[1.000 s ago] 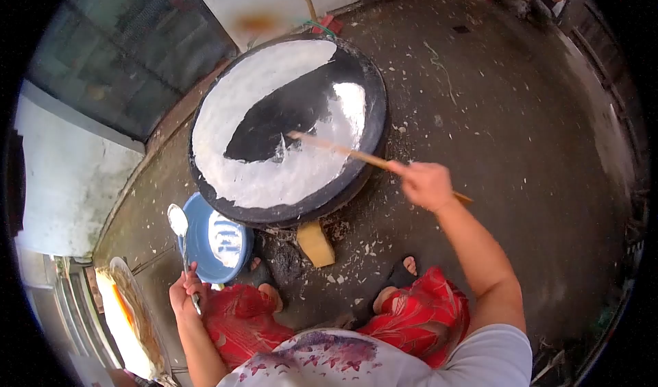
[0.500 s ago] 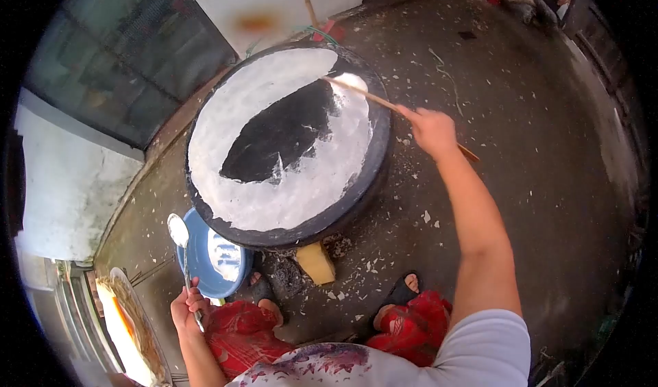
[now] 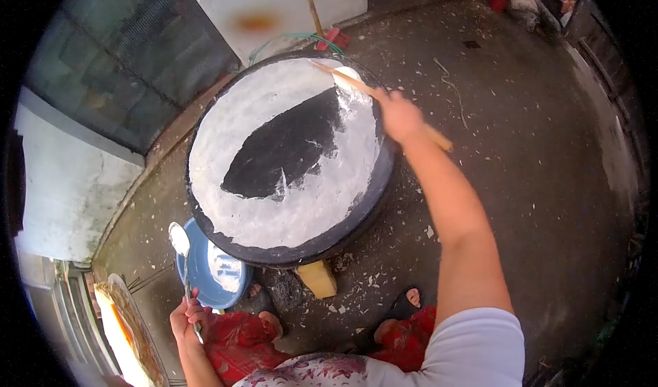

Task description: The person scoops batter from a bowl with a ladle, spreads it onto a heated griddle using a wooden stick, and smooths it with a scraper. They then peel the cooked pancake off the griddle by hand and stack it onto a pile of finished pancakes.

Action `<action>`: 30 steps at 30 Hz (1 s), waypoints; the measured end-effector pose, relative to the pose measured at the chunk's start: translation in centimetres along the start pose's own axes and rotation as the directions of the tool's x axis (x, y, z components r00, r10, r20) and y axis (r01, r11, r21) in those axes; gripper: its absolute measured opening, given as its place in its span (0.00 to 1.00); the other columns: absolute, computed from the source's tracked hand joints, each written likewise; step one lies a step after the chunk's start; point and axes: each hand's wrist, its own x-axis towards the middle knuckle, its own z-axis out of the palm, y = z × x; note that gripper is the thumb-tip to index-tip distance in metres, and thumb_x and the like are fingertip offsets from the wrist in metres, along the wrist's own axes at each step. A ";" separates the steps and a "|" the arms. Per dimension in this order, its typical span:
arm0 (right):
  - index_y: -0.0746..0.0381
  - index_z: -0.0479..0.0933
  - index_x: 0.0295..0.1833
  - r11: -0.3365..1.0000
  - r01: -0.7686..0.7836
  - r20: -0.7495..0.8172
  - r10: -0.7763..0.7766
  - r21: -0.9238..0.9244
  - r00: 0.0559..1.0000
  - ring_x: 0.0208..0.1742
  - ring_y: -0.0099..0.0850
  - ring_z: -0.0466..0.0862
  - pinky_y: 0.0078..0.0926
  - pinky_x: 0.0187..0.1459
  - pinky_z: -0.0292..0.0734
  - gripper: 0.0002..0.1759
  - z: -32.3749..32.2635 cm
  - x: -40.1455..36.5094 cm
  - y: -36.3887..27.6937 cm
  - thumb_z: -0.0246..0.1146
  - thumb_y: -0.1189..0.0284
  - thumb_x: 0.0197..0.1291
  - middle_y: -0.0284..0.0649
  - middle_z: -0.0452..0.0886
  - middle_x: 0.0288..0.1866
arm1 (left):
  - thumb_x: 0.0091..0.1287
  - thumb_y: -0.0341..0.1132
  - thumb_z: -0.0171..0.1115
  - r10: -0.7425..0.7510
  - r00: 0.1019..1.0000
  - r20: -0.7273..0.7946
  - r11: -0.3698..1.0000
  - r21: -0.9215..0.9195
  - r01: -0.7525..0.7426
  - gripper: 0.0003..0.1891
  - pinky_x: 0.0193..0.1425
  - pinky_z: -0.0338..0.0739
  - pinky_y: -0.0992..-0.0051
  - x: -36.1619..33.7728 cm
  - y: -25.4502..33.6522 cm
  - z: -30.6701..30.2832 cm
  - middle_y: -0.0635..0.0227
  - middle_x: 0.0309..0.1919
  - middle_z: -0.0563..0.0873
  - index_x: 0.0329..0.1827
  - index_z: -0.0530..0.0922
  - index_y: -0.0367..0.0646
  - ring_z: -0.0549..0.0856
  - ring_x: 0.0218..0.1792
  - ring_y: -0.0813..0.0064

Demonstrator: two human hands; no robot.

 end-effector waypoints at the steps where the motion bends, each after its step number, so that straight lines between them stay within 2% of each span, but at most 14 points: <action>1: 0.48 0.65 0.62 0.997 -0.023 0.060 0.019 0.070 0.998 0.51 0.45 0.75 0.41 0.50 0.71 0.25 -0.3 0.4 -1.5 0.44 0.76 0.59 0.47 0.74 0.51 | 0.68 0.34 0.43 0.001 1.000 0.001 1.000 0.002 -0.001 0.16 0.16 0.62 0.84 0.0 0.0 -0.1 0.63 0.23 0.76 0.47 0.72 0.29 0.68 0.17 0.81; 3: 0.55 0.68 0.59 0.973 0.016 -0.089 0.004 0.229 0.996 0.48 0.47 0.77 0.41 0.48 0.71 0.23 -1.0 -0.5 -1.9 0.44 0.77 0.57 0.53 0.76 0.47 | 0.67 0.33 0.43 -0.021 0.999 0.029 1.000 0.023 0.021 0.15 0.16 0.62 0.84 0.1 0.3 -0.4 0.61 0.23 0.76 0.47 0.72 0.29 0.68 0.17 0.80; 5: 0.58 0.71 0.56 0.916 -0.289 0.067 0.281 0.277 0.957 0.48 0.48 0.77 0.42 0.47 0.71 0.22 -3.7 -3.2 -1.7 0.44 0.77 0.57 0.54 0.78 0.43 | 0.67 0.33 0.43 -0.003 1.000 0.026 0.999 0.040 0.002 0.15 0.16 0.62 0.83 -0.1 0.4 -0.8 0.61 0.23 0.76 0.47 0.72 0.28 0.68 0.17 0.80; 7: 0.57 0.74 0.54 0.940 -0.007 -0.160 0.065 0.342 0.985 0.39 0.43 0.81 0.35 0.42 0.74 0.20 -1.6 -5.7 -1.3 0.45 0.77 0.58 0.49 0.81 0.37 | 0.68 0.34 0.42 -0.032 0.999 0.044 0.999 0.026 0.030 0.16 0.15 0.62 0.83 0.1 0.6 -1.4 0.61 0.24 0.76 0.48 0.71 0.28 0.68 0.17 0.80; 8: 0.57 0.75 0.53 0.743 -0.262 0.235 0.144 0.616 0.961 0.30 0.31 0.80 0.26 0.37 0.73 0.19 -2.5 -6.0 -1.0 0.47 0.75 0.58 0.42 0.81 0.33 | 0.68 0.34 0.42 -0.035 0.998 0.046 0.999 0.019 0.034 0.16 0.15 0.62 0.83 -0.1 0.7 -1.6 0.61 0.24 0.76 0.48 0.71 0.28 0.68 0.17 0.80; 11: 0.58 0.75 0.53 0.753 -0.333 0.109 0.332 0.567 0.937 0.26 0.22 0.75 0.22 0.34 0.72 0.18 -1.4 -6.1 0.0 0.48 0.76 0.58 0.36 0.80 0.31 | 0.69 0.34 0.41 -0.042 0.996 0.078 0.999 0.029 0.040 0.17 0.15 0.62 0.83 -0.5 1.0 -1.7 0.62 0.23 0.76 0.48 0.71 0.28 0.68 0.16 0.81; 15: 0.58 0.75 0.54 0.640 -0.389 0.237 0.314 0.663 0.920 0.40 0.27 0.80 0.22 0.41 0.73 0.19 1.7 -6.7 -4.2 0.54 0.74 0.55 0.39 0.82 0.41 | 0.69 0.35 0.40 -0.036 0.995 0.095 0.999 0.040 0.032 0.17 0.16 0.62 0.83 -0.7 1.2 -2.3 0.63 0.24 0.75 0.50 0.70 0.28 0.68 0.17 0.81; 19: 0.47 0.76 0.52 0.738 -0.265 0.216 0.164 0.621 0.963 0.48 0.38 0.79 0.30 0.49 0.71 0.17 -1.8 -9.0 -6.8 0.50 0.70 0.59 0.46 0.78 0.48 | 0.69 0.35 0.41 -0.065 0.992 0.110 0.998 0.019 0.063 0.17 0.16 0.62 0.83 -1.1 2.0 -3.6 0.64 0.25 0.74 0.51 0.69 0.29 0.68 0.17 0.81; 21: 0.50 0.76 0.52 0.784 -0.475 0.134 0.462 0.401 0.877 0.49 0.39 0.79 0.29 0.50 0.71 0.16 -5.7 -10.6 -6.5 0.51 0.68 0.60 0.45 0.78 0.49 | 0.69 0.35 0.41 -0.067 0.991 0.113 0.998 0.005 0.066 0.17 0.16 0.62 0.83 -1.7 2.3 -3.8 0.64 0.25 0.73 0.51 0.69 0.30 0.68 0.18 0.81; 22: 0.50 0.76 0.52 0.789 -0.469 0.132 0.457 0.397 0.880 0.49 0.39 0.79 0.29 0.50 0.71 0.16 -3.8 -11.0 -5.0 0.51 0.68 0.60 0.45 0.78 0.49 | 0.69 0.36 0.41 -0.056 0.994 0.093 0.998 0.015 0.055 0.17 0.17 0.62 0.83 -1.9 2.3 -4.0 0.64 0.25 0.73 0.51 0.69 0.30 0.68 0.18 0.80; 24: 0.53 0.77 0.50 0.680 -0.355 0.039 0.434 0.642 0.900 0.49 0.39 0.79 0.28 0.51 0.71 0.15 1.8 -11.1 -2.2 0.51 0.68 0.60 0.44 0.79 0.48 | 0.69 0.36 0.42 -0.050 0.994 0.093 0.998 0.039 0.046 0.17 0.17 0.62 0.82 -2.0 2.6 -4.4 0.64 0.25 0.73 0.51 0.69 0.30 0.67 0.19 0.80; 25: 0.57 0.77 0.50 0.526 -0.421 0.193 0.433 0.739 0.880 0.48 0.36 0.80 0.28 0.50 0.71 0.15 1.8 -11.3 -4.6 0.51 0.69 0.60 0.44 0.80 0.46 | 0.69 0.36 0.42 -0.052 0.994 0.095 0.998 0.037 0.049 0.17 0.17 0.62 0.82 -2.0 2.7 -4.7 0.64 0.25 0.73 0.51 0.69 0.30 0.67 0.19 0.80; 27: 0.54 0.77 0.52 0.644 -0.345 0.184 0.305 0.682 0.934 0.47 0.33 0.80 0.27 0.47 0.72 0.15 3.7 -11.1 -7.8 0.51 0.68 0.60 0.46 0.80 0.44 | 0.69 0.37 0.42 -0.057 0.992 0.114 0.998 0.031 0.054 0.18 0.17 0.62 0.83 -1.9 3.0 -5.0 0.64 0.26 0.72 0.51 0.68 0.30 0.67 0.19 0.80; 30: 0.50 0.76 0.52 0.538 -0.545 0.475 0.277 0.643 0.835 0.46 0.38 0.80 0.29 0.47 0.73 0.16 -0.9 -10.0 -11.7 0.51 0.67 0.60 0.47 0.80 0.44 | 0.70 0.37 0.41 -0.058 0.991 0.120 0.998 0.021 0.056 0.18 0.18 0.62 0.83 -2.6 3.0 -4.6 0.64 0.26 0.72 0.51 0.68 0.29 0.66 0.19 0.80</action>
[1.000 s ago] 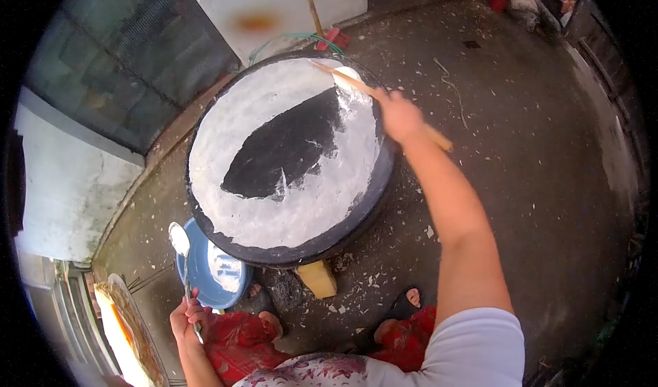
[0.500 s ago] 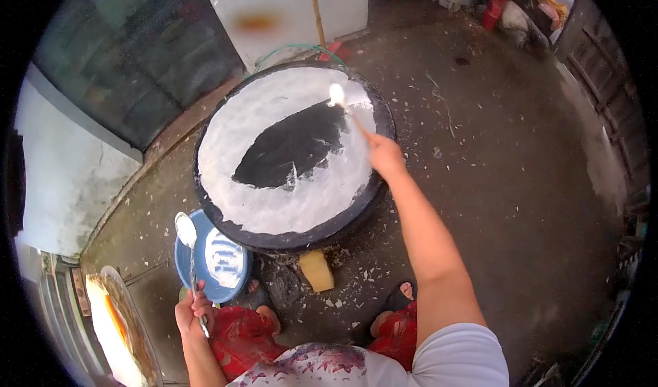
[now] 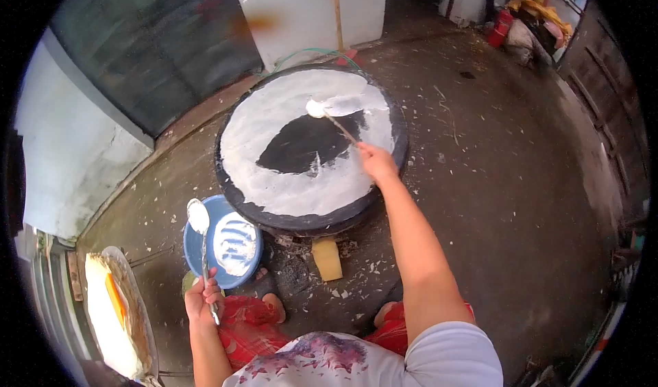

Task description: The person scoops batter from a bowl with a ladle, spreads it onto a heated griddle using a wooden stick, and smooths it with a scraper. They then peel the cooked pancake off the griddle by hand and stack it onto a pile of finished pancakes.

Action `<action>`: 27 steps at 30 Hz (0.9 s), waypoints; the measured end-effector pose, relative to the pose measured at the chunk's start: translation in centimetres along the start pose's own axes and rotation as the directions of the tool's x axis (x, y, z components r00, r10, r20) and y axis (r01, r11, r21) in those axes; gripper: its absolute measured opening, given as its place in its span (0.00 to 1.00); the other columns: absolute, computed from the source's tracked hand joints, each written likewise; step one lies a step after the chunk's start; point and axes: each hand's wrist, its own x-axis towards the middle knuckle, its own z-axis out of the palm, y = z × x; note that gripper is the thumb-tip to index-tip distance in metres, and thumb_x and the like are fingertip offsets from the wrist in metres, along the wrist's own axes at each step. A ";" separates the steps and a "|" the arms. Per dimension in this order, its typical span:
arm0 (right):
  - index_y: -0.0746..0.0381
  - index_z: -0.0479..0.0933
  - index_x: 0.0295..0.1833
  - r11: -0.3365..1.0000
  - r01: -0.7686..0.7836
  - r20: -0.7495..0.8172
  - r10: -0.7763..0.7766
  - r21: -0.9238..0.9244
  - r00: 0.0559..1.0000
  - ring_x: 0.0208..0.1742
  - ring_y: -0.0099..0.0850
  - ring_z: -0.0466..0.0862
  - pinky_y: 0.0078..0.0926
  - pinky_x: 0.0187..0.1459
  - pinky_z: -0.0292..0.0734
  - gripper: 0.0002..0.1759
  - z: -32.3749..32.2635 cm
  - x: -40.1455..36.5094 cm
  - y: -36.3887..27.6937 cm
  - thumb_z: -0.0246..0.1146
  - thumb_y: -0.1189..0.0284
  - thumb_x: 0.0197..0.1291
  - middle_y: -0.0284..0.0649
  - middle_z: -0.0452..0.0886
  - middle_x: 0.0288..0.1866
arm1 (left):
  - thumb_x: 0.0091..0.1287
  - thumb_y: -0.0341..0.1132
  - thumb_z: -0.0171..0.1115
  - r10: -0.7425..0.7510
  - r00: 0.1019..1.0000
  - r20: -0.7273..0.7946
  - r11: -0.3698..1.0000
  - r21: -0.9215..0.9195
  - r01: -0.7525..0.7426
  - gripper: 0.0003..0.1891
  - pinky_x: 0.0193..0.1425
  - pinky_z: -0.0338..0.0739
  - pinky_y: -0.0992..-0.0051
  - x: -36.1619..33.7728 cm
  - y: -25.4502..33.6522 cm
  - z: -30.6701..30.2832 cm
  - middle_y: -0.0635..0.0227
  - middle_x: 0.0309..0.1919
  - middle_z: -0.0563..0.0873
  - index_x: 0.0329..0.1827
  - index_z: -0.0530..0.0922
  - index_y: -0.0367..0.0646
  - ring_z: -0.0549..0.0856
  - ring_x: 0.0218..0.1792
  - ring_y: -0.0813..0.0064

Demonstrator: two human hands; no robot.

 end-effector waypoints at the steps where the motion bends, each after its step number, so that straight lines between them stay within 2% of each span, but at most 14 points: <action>1: 0.49 0.76 0.53 0.994 0.045 -0.143 -0.060 -0.104 0.988 0.46 0.40 0.80 0.30 0.47 0.73 0.16 -0.3 1.2 0.6 0.51 0.67 0.59 0.47 0.79 0.45 | 0.70 0.37 0.41 0.010 1.000 -0.001 1.000 -0.007 -0.010 0.18 0.18 0.62 0.83 -0.1 0.1 -0.1 0.64 0.26 0.72 0.51 0.68 0.29 0.66 0.19 0.80; 2: 0.47 0.75 0.53 0.975 0.072 -0.276 -0.131 -0.212 0.952 0.46 0.41 0.79 0.32 0.47 0.73 0.17 -0.1 2.2 1.3 0.51 0.67 0.59 0.46 0.79 0.45 | 0.70 0.37 0.41 0.016 1.000 -0.003 1.000 0.012 -0.016 0.18 0.18 0.62 0.83 -0.1 0.1 -0.3 0.64 0.26 0.72 0.51 0.67 0.29 0.66 0.19 0.80; 3: 0.47 0.75 0.53 0.974 0.076 -0.269 -0.133 -0.214 0.954 0.46 0.41 0.79 0.32 0.47 0.73 0.17 0.7 1.8 1.0 0.51 0.67 0.59 0.46 0.79 0.45 | 0.70 0.37 0.41 0.020 1.000 -0.006 0.999 0.034 -0.020 0.18 0.18 0.62 0.83 -0.2 0.0 -0.5 0.64 0.26 0.72 0.52 0.67 0.29 0.66 0.19 0.80; 5: 0.44 0.75 0.54 0.941 0.224 -0.126 -0.262 -0.256 0.957 0.47 0.41 0.79 0.33 0.48 0.73 0.17 2.1 1.2 0.3 0.51 0.65 0.59 0.44 0.79 0.46 | 0.70 0.37 0.41 0.029 1.000 -0.003 0.999 0.025 -0.029 0.18 0.18 0.62 0.83 -0.3 0.0 -0.5 0.64 0.26 0.72 0.51 0.67 0.29 0.66 0.19 0.80; 6: 0.44 0.75 0.53 0.898 0.233 -0.072 -0.278 -0.372 0.958 0.48 0.41 0.79 0.33 0.48 0.73 0.17 2.6 0.8 0.1 0.50 0.64 0.60 0.43 0.79 0.48 | 0.70 0.37 0.41 0.033 0.999 0.000 0.999 0.037 -0.033 0.18 0.18 0.61 0.83 -0.3 0.1 -0.5 0.64 0.26 0.72 0.51 0.67 0.29 0.66 0.19 0.80; 10: 0.44 0.75 0.53 0.881 0.343 0.063 -0.341 -0.325 0.938 0.48 0.41 0.79 0.34 0.48 0.73 0.16 0.7 -2.2 0.3 0.50 0.64 0.60 0.43 0.78 0.48 | 0.70 0.36 0.41 0.034 0.999 0.004 0.998 0.053 -0.034 0.17 0.18 0.61 0.83 -0.6 0.3 -0.5 0.64 0.27 0.72 0.51 0.67 0.29 0.66 0.19 0.80; 12: 0.45 0.76 0.52 0.941 0.051 -0.291 -0.155 -0.335 0.944 0.48 0.41 0.79 0.33 0.49 0.72 0.16 -1.0 -4.1 0.4 0.50 0.65 0.59 0.44 0.79 0.47 | 0.70 0.36 0.40 0.039 0.999 -0.001 0.998 0.055 -0.039 0.17 0.18 0.61 0.83 -0.8 0.3 -0.8 0.64 0.27 0.72 0.51 0.67 0.29 0.66 0.19 0.80; 13: 0.45 0.76 0.52 0.940 0.052 -0.288 -0.156 -0.337 0.945 0.48 0.41 0.79 0.33 0.49 0.72 0.16 0.0 -3.3 1.9 0.50 0.65 0.59 0.44 0.79 0.47 | 0.70 0.36 0.40 0.045 0.999 0.008 0.997 0.068 -0.046 0.17 0.18 0.61 0.83 -0.9 0.2 -0.8 0.64 0.27 0.72 0.51 0.67 0.29 0.66 0.19 0.80; 15: 0.45 0.76 0.52 0.960 0.217 -0.203 -0.251 -0.176 0.947 0.48 0.42 0.79 0.33 0.48 0.72 0.16 2.5 -0.6 5.0 0.50 0.65 0.59 0.44 0.79 0.46 | 0.70 0.36 0.40 0.053 0.998 0.021 0.995 0.081 -0.054 0.17 0.18 0.61 0.83 -0.8 0.4 -0.6 0.64 0.27 0.72 0.51 0.67 0.29 0.66 0.19 0.80; 17: 0.45 0.75 0.53 0.908 0.308 -0.053 -0.336 -0.285 0.940 0.47 0.43 0.79 0.33 0.48 0.73 0.16 5.4 -2.8 1.9 0.51 0.65 0.59 0.43 0.80 0.45 | 0.70 0.36 0.40 0.036 0.999 0.021 0.997 0.073 -0.037 0.17 0.19 0.61 0.83 -0.7 0.4 -0.9 0.64 0.27 0.72 0.51 0.68 0.29 0.66 0.19 0.80; 20: 0.44 0.75 0.53 0.863 0.339 0.018 -0.359 -0.374 0.933 0.47 0.42 0.79 0.33 0.48 0.72 0.17 5.6 -4.4 -2.0 0.50 0.64 0.60 0.42 0.79 0.46 | 0.70 0.36 0.40 0.029 0.999 0.035 0.997 0.077 -0.032 0.17 0.19 0.62 0.83 -0.6 0.6 -1.3 0.64 0.27 0.72 0.51 0.67 0.29 0.66 0.20 0.80; 22: 0.43 0.75 0.53 0.910 0.170 -0.030 -0.195 -0.378 0.980 0.47 0.41 0.78 0.33 0.48 0.72 0.17 4.6 -5.1 -3.4 0.50 0.63 0.60 0.41 0.79 0.47 | 0.70 0.36 0.40 0.044 0.999 0.028 0.995 0.088 -0.046 0.17 0.19 0.62 0.83 -0.8 0.5 -1.1 0.64 0.27 0.72 0.51 0.67 0.28 0.66 0.20 0.80; 26: 0.41 0.75 0.53 0.901 0.314 -0.013 -0.333 -0.301 0.943 0.47 0.39 0.79 0.33 0.47 0.73 0.17 6.0 -3.0 0.2 0.50 0.63 0.60 0.39 0.79 0.47 | 0.70 0.36 0.40 0.043 0.999 0.028 0.995 0.092 -0.045 0.18 0.19 0.61 0.83 -1.1 0.7 -1.4 0.64 0.27 0.72 0.51 0.67 0.28 0.66 0.20 0.81; 27: 0.41 0.75 0.53 0.860 0.326 0.059 -0.330 -0.393 0.942 0.46 0.39 0.79 0.32 0.47 0.73 0.17 5.1 -4.4 -0.9 0.50 0.63 0.60 0.39 0.79 0.46 | 0.70 0.36 0.40 0.036 0.999 0.030 0.996 0.078 -0.038 0.18 0.19 0.61 0.83 -1.1 0.7 -1.4 0.64 0.27 0.72 0.51 0.67 0.28 0.66 0.20 0.81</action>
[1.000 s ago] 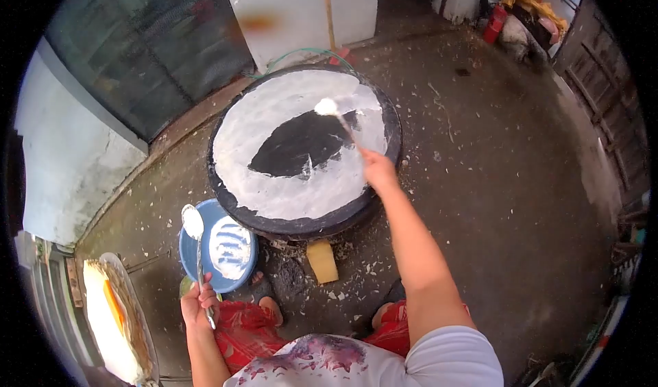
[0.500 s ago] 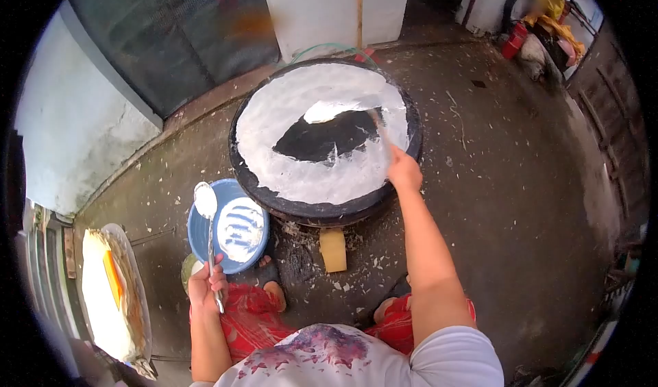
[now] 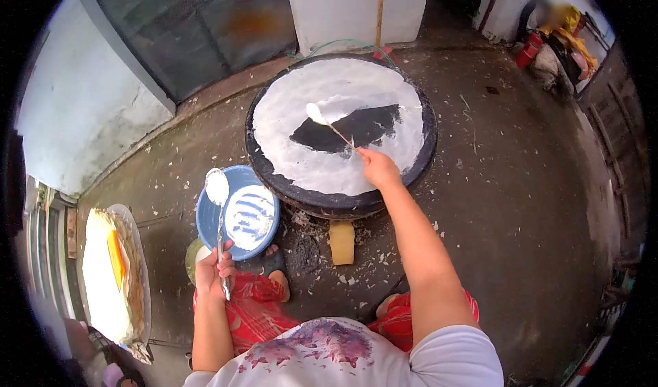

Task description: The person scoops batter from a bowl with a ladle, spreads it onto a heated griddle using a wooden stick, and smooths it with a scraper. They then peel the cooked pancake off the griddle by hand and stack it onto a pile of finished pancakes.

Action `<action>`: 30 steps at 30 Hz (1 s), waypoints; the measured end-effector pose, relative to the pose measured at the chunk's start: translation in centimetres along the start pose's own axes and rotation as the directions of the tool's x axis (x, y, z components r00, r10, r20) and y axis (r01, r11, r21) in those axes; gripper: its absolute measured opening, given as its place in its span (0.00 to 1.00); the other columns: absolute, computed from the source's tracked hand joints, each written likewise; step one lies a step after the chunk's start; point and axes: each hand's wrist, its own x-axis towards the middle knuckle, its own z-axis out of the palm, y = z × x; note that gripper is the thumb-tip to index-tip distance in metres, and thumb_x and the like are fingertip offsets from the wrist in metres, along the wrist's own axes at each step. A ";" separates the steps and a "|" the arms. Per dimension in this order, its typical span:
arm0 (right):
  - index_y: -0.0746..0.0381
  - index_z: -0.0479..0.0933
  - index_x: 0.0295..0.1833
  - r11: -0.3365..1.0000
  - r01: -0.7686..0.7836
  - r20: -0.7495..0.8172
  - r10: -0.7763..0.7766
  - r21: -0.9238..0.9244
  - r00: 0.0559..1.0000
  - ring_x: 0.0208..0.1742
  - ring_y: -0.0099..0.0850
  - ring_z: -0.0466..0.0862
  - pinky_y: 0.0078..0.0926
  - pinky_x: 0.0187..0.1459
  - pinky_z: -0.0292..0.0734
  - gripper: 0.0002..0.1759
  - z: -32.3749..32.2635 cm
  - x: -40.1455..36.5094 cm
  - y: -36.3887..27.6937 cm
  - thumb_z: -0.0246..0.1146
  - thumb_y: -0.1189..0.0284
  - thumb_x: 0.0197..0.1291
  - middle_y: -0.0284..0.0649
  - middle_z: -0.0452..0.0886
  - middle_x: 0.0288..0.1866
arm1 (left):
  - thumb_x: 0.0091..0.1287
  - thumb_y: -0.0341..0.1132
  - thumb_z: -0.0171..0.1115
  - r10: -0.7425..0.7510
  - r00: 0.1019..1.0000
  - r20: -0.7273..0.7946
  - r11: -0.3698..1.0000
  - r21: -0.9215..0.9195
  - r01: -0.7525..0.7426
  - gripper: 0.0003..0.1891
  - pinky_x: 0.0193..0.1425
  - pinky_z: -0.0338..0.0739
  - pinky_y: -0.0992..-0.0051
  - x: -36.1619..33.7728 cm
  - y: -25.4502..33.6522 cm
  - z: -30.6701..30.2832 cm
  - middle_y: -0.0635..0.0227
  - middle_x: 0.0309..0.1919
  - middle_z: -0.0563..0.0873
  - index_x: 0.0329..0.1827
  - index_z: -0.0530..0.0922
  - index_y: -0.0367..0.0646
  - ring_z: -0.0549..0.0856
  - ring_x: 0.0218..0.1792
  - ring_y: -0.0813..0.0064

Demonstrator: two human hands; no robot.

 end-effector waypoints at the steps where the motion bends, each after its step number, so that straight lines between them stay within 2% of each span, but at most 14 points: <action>1: 0.40 0.75 0.53 0.995 0.026 0.070 -0.019 -0.099 0.997 0.46 0.39 0.79 0.32 0.47 0.73 0.17 -1.2 -1.0 -0.9 0.50 0.63 0.60 0.39 0.80 0.46 | 0.70 0.36 0.40 -0.002 1.000 -0.003 1.000 -0.004 0.002 0.18 0.19 0.61 0.83 -0.1 0.0 -0.1 0.64 0.27 0.72 0.51 0.67 0.28 0.66 0.20 0.81; 4: 0.41 0.76 0.52 0.998 -0.057 0.063 0.059 -0.039 0.996 0.46 0.38 0.79 0.31 0.48 0.72 0.16 -4.9 -3.0 -1.3 0.50 0.64 0.59 0.41 0.79 0.47 | 0.70 0.36 0.40 0.020 1.000 -0.001 1.000 0.015 -0.020 0.17 0.19 0.61 0.83 -0.1 0.3 0.2 0.64 0.27 0.72 0.51 0.67 0.28 0.66 0.20 0.81; 5: 0.43 0.76 0.52 0.992 -0.119 -0.068 0.116 -0.046 0.991 0.47 0.38 0.79 0.31 0.48 0.72 0.16 -3.8 -2.5 0.2 0.51 0.65 0.59 0.42 0.79 0.46 | 0.70 0.36 0.41 0.029 1.000 -0.012 0.999 0.031 -0.028 0.17 0.18 0.61 0.84 -0.2 0.2 0.2 0.65 0.26 0.72 0.51 0.67 0.29 0.66 0.19 0.81; 6: 0.43 0.76 0.52 0.991 -0.120 -0.063 0.117 -0.050 0.991 0.47 0.38 0.79 0.31 0.48 0.72 0.16 -2.0 -1.9 1.5 0.51 0.65 0.59 0.42 0.79 0.46 | 0.70 0.36 0.41 0.035 0.999 -0.022 0.998 0.047 -0.034 0.17 0.17 0.61 0.84 -0.3 0.1 0.3 0.65 0.26 0.72 0.51 0.68 0.30 0.66 0.18 0.82; 8: 0.45 0.77 0.51 0.995 0.072 -0.146 -0.061 0.073 0.987 0.46 0.40 0.79 0.32 0.47 0.73 0.16 1.3 -0.8 3.1 0.51 0.65 0.58 0.44 0.80 0.44 | 0.70 0.36 0.41 0.033 0.999 -0.029 0.999 0.043 -0.032 0.17 0.17 0.61 0.84 -0.3 0.0 0.4 0.66 0.26 0.72 0.51 0.67 0.30 0.66 0.18 0.82; 10: 0.47 0.76 0.51 0.970 0.196 -0.070 -0.188 0.142 0.980 0.45 0.43 0.79 0.34 0.46 0.73 0.16 2.0 -1.1 0.9 0.51 0.65 0.58 0.45 0.80 0.44 | 0.70 0.36 0.41 0.035 0.999 -0.036 0.999 0.040 -0.034 0.17 0.17 0.61 0.84 -0.4 0.0 0.3 0.66 0.26 0.71 0.51 0.67 0.29 0.66 0.18 0.82; 12: 0.47 0.77 0.51 0.985 0.167 0.101 -0.163 -0.039 0.981 0.45 0.43 0.78 0.34 0.47 0.73 0.16 0.0 -2.7 -2.2 0.51 0.65 0.58 0.44 0.79 0.45 | 0.70 0.35 0.39 0.000 0.999 0.032 1.000 0.007 0.000 0.17 0.19 0.62 0.83 -0.4 0.1 -0.1 0.64 0.26 0.72 0.51 0.66 0.28 0.65 0.19 0.81; 14: 0.46 0.77 0.50 0.987 0.128 0.130 -0.115 -0.099 0.985 0.43 0.41 0.79 0.33 0.45 0.74 0.16 -3.3 -4.2 -3.8 0.54 0.66 0.55 0.43 0.80 0.44 | 0.70 0.35 0.40 0.002 0.999 0.033 1.000 0.008 -0.003 0.17 0.18 0.62 0.83 -0.7 0.2 -0.1 0.64 0.26 0.72 0.51 0.66 0.28 0.66 0.19 0.81; 17: 0.48 0.78 0.49 0.905 0.187 -0.159 -0.264 -0.383 0.951 0.34 0.38 0.79 0.35 0.37 0.75 0.19 -5.6 -6.9 -4.6 0.58 0.71 0.48 0.38 0.78 0.32 | 0.70 0.35 0.40 0.011 0.999 0.034 1.000 0.020 -0.011 0.17 0.18 0.62 0.83 -0.7 0.2 -0.3 0.64 0.26 0.72 0.50 0.66 0.28 0.66 0.19 0.81; 18: 0.48 0.78 0.49 0.904 0.187 -0.161 -0.265 -0.384 0.951 0.34 0.38 0.79 0.35 0.37 0.75 0.19 -4.5 -7.6 -4.7 0.58 0.71 0.48 0.38 0.78 0.32 | 0.70 0.35 0.40 0.017 0.999 0.032 0.999 0.030 -0.018 0.17 0.19 0.62 0.83 -0.7 0.2 -0.2 0.64 0.26 0.72 0.50 0.67 0.28 0.66 0.19 0.81; 20: 0.51 0.74 0.53 0.813 0.276 -0.342 -0.488 -0.514 0.803 0.29 0.37 0.77 0.35 0.32 0.74 0.24 -0.3 -9.0 -4.5 0.58 0.74 0.45 0.35 0.74 0.30 | 0.70 0.35 0.40 0.022 0.999 0.025 0.999 0.044 -0.023 0.17 0.19 0.62 0.83 -0.7 0.2 -0.4 0.64 0.26 0.72 0.50 0.67 0.28 0.66 0.19 0.81; 22: 0.53 0.71 0.56 0.706 0.392 -0.203 -0.599 -0.590 0.774 0.27 0.35 0.75 0.33 0.29 0.73 0.27 4.4 -9.8 -5.0 0.57 0.75 0.45 0.34 0.73 0.30 | 0.70 0.35 0.40 0.017 0.999 0.032 0.999 0.032 -0.018 0.17 0.19 0.62 0.83 -0.5 0.3 -0.4 0.64 0.26 0.72 0.50 0.67 0.28 0.66 0.19 0.81; 26: 0.54 0.72 0.55 0.684 0.335 -0.118 -0.525 -0.648 0.843 0.30 0.34 0.77 0.31 0.28 0.73 0.22 6.6 -9.3 -3.9 0.53 0.73 0.50 0.35 0.74 0.31 | 0.70 0.35 0.40 0.005 1.000 0.027 0.999 0.033 -0.006 0.17 0.19 0.61 0.83 -0.7 0.4 -0.5 0.64 0.26 0.72 0.50 0.67 0.28 0.65 0.19 0.81; 30: 0.56 0.72 0.54 0.785 0.100 -0.187 -0.266 -0.611 0.946 0.31 0.37 0.78 0.33 0.32 0.75 0.24 2.7 -8.8 -3.9 0.57 0.75 0.46 0.39 0.75 0.33 | 0.70 0.35 0.39 0.010 1.000 0.014 0.999 0.032 -0.010 0.17 0.19 0.61 0.83 -0.5 0.3 -0.9 0.64 0.26 0.71 0.50 0.67 0.28 0.65 0.19 0.81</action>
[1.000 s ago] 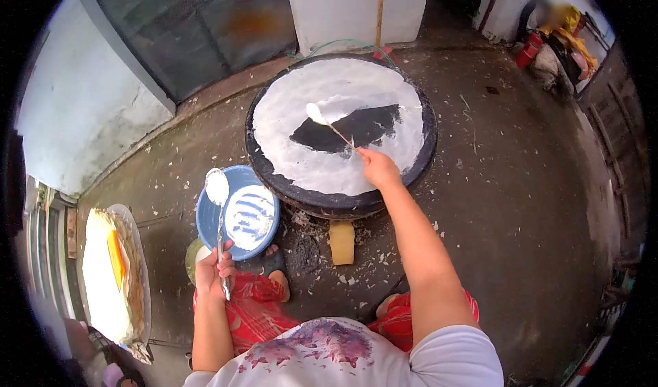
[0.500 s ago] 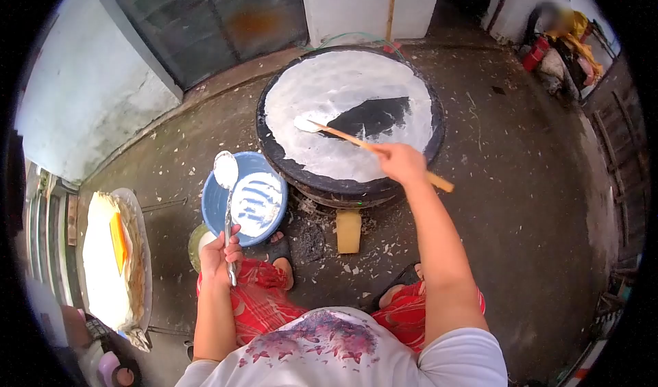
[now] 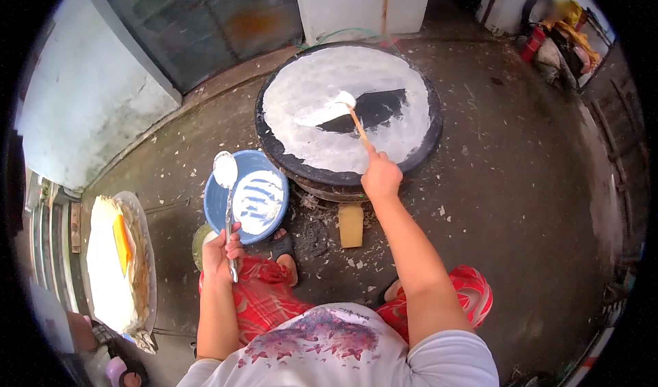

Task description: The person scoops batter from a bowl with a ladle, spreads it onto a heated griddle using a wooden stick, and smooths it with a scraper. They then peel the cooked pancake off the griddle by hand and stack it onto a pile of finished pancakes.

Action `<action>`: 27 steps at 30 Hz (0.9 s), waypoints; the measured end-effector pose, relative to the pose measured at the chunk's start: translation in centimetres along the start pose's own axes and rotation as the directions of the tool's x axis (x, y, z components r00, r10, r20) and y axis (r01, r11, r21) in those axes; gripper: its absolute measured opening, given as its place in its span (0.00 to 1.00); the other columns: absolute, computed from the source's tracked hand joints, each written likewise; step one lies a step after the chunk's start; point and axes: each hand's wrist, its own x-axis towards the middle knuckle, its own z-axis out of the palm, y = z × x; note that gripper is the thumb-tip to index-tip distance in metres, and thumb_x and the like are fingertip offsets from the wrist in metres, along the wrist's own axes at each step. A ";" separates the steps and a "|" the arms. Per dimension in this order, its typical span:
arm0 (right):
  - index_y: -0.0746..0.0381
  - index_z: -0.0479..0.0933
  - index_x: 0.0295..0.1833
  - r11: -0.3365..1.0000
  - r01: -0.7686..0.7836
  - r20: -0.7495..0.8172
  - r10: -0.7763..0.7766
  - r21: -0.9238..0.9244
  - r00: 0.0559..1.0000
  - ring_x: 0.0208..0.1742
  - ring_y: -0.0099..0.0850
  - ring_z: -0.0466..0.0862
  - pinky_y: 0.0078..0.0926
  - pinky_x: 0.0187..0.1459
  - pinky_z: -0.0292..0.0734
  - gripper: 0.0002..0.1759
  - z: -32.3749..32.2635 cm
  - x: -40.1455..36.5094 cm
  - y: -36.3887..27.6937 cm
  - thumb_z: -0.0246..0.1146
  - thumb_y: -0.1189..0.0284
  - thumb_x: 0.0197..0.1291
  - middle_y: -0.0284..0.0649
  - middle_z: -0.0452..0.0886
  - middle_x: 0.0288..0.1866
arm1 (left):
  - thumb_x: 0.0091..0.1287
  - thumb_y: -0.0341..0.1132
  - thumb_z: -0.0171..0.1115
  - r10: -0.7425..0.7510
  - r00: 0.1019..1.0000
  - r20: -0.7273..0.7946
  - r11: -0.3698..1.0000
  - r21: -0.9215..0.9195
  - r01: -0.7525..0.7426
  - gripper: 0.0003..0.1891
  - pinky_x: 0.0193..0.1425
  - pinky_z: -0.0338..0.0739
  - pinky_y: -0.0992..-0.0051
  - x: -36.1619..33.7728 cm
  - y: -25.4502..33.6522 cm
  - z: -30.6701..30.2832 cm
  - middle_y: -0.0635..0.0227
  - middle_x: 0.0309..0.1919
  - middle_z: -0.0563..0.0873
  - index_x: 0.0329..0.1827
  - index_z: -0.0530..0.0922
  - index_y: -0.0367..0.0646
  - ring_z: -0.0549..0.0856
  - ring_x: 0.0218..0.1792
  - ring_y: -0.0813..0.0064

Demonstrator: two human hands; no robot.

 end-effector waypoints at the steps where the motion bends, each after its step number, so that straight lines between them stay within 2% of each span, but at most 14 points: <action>1: 0.55 0.72 0.54 0.976 -0.050 -0.085 0.069 0.210 0.994 0.31 0.39 0.78 0.35 0.33 0.75 0.25 0.4 -0.6 -0.4 0.57 0.76 0.45 0.40 0.75 0.33 | 0.70 0.35 0.39 0.010 1.000 -0.004 1.000 0.010 -0.010 0.17 0.19 0.61 0.83 0.1 0.1 -0.1 0.64 0.27 0.71 0.50 0.67 0.28 0.65 0.19 0.81; 2: 0.54 0.72 0.54 0.907 -0.077 -0.155 0.154 0.415 0.976 0.31 0.40 0.78 0.37 0.35 0.75 0.26 0.6 -1.4 -0.8 0.57 0.77 0.44 0.40 0.75 0.33 | 0.70 0.35 0.39 0.007 1.000 -0.002 1.000 0.015 -0.007 0.17 0.19 0.61 0.83 0.0 0.2 0.0 0.64 0.27 0.71 0.50 0.67 0.28 0.65 0.19 0.81; 3: 0.55 0.72 0.54 0.908 0.072 -0.184 0.006 0.413 0.983 0.33 0.39 0.79 0.37 0.37 0.75 0.26 0.5 -2.4 -1.3 0.57 0.76 0.43 0.42 0.74 0.32 | 0.70 0.35 0.39 0.005 1.000 -0.008 1.000 0.000 -0.005 0.17 0.19 0.61 0.83 0.0 0.2 0.2 0.64 0.27 0.71 0.50 0.67 0.28 0.65 0.19 0.81; 4: 0.54 0.73 0.52 0.910 0.192 -0.140 -0.149 0.368 0.979 0.32 0.40 0.78 0.38 0.35 0.75 0.25 -0.8 -3.2 -1.8 0.56 0.77 0.43 0.42 0.74 0.31 | 0.70 0.36 0.40 0.001 1.000 -0.016 1.000 -0.015 -0.002 0.17 0.19 0.61 0.83 0.0 0.2 0.4 0.64 0.27 0.71 0.50 0.67 0.28 0.65 0.20 0.81; 6: 0.53 0.73 0.51 0.974 0.184 -0.122 -0.168 0.134 0.978 0.31 0.41 0.78 0.38 0.33 0.74 0.24 1.1 -2.2 0.2 0.55 0.78 0.44 0.41 0.74 0.31 | 0.70 0.36 0.40 -0.008 1.000 -0.007 1.000 -0.018 0.008 0.17 0.19 0.61 0.83 0.0 0.1 0.4 0.64 0.27 0.70 0.50 0.67 0.28 0.65 0.20 0.81; 8: 0.57 0.72 0.53 0.999 0.011 -0.071 -0.013 -0.033 0.997 0.29 0.38 0.78 0.36 0.31 0.75 0.25 0.9 0.2 3.0 0.57 0.76 0.43 0.39 0.75 0.34 | 0.70 0.36 0.40 -0.017 1.000 0.000 1.000 -0.025 0.017 0.17 0.19 0.61 0.83 -0.1 0.1 0.3 0.65 0.27 0.70 0.50 0.67 0.28 0.65 0.20 0.81; 13: 0.54 0.73 0.51 0.928 -0.146 -0.098 0.190 0.343 0.977 0.31 0.43 0.78 0.40 0.34 0.76 0.23 0.3 -0.5 2.5 0.59 0.75 0.43 0.40 0.75 0.34 | 0.70 0.36 0.39 -0.030 1.000 0.000 0.999 -0.036 0.030 0.17 0.19 0.61 0.83 0.2 0.2 0.4 0.65 0.27 0.70 0.50 0.67 0.29 0.64 0.19 0.81; 14: 0.53 0.73 0.50 0.906 0.005 -0.225 0.100 0.423 0.969 0.31 0.44 0.78 0.41 0.34 0.75 0.22 0.0 -1.9 1.5 0.59 0.74 0.44 0.41 0.75 0.34 | 0.70 0.36 0.39 -0.030 1.000 0.007 0.999 -0.032 0.031 0.17 0.19 0.61 0.83 0.3 0.1 0.6 0.65 0.27 0.70 0.50 0.67 0.29 0.64 0.19 0.81; 16: 0.54 0.73 0.51 0.964 0.124 -0.115 -0.099 0.236 0.988 0.32 0.42 0.78 0.39 0.33 0.75 0.22 0.1 -2.4 1.8 0.58 0.76 0.45 0.41 0.75 0.34 | 0.70 0.37 0.39 -0.005 1.000 -0.020 1.000 -0.030 0.005 0.17 0.18 0.61 0.83 0.2 0.0 0.8 0.65 0.27 0.70 0.50 0.67 0.29 0.64 0.19 0.81; 19: 0.57 0.72 0.52 0.990 -0.140 -0.088 0.141 0.010 0.986 0.30 0.39 0.79 0.34 0.32 0.76 0.24 0.2 0.4 5.5 0.57 0.79 0.45 0.40 0.75 0.34 | 0.70 0.37 0.40 -0.013 1.000 -0.023 1.000 -0.028 0.012 0.17 0.18 0.61 0.83 0.0 -0.2 0.7 0.66 0.27 0.70 0.51 0.67 0.30 0.65 0.19 0.81; 22: 0.57 0.72 0.51 0.914 -0.294 -0.071 0.325 0.280 0.943 0.35 0.43 0.80 0.39 0.35 0.76 0.22 -1.0 0.1 5.5 0.58 0.76 0.46 0.41 0.76 0.37 | 0.70 0.37 0.40 -0.022 1.000 -0.015 1.000 -0.016 0.021 0.17 0.18 0.62 0.83 0.4 -0.1 0.7 0.66 0.27 0.70 0.51 0.67 0.30 0.65 0.19 0.81; 24: 0.58 0.72 0.51 0.899 -0.335 -0.005 0.350 0.283 0.937 0.38 0.45 0.80 0.41 0.37 0.76 0.21 -1.1 -1.4 3.6 0.58 0.76 0.46 0.43 0.76 0.38 | 0.70 0.37 0.40 -0.033 0.999 -0.010 0.999 -0.016 0.033 0.17 0.18 0.62 0.83 0.5 0.0 0.5 0.65 0.27 0.70 0.51 0.67 0.30 0.65 0.19 0.81; 26: 0.59 0.71 0.52 0.957 -0.052 -0.093 0.081 0.287 0.992 0.35 0.41 0.80 0.39 0.35 0.76 0.22 -0.1 -2.8 3.0 0.57 0.75 0.46 0.42 0.75 0.38 | 0.70 0.37 0.40 -0.026 1.000 -0.009 0.999 -0.034 0.026 0.17 0.19 0.62 0.83 0.6 -0.1 0.6 0.65 0.28 0.70 0.51 0.67 0.30 0.65 0.20 0.81; 27: 0.59 0.71 0.52 0.985 -0.078 -0.084 0.092 0.157 0.992 0.34 0.41 0.79 0.38 0.34 0.76 0.22 0.9 -2.3 4.1 0.57 0.75 0.47 0.41 0.75 0.38 | 0.70 0.37 0.40 -0.024 1.000 -0.007 0.999 -0.026 0.024 0.17 0.19 0.62 0.83 0.7 -0.1 0.7 0.66 0.28 0.70 0.51 0.67 0.30 0.65 0.20 0.81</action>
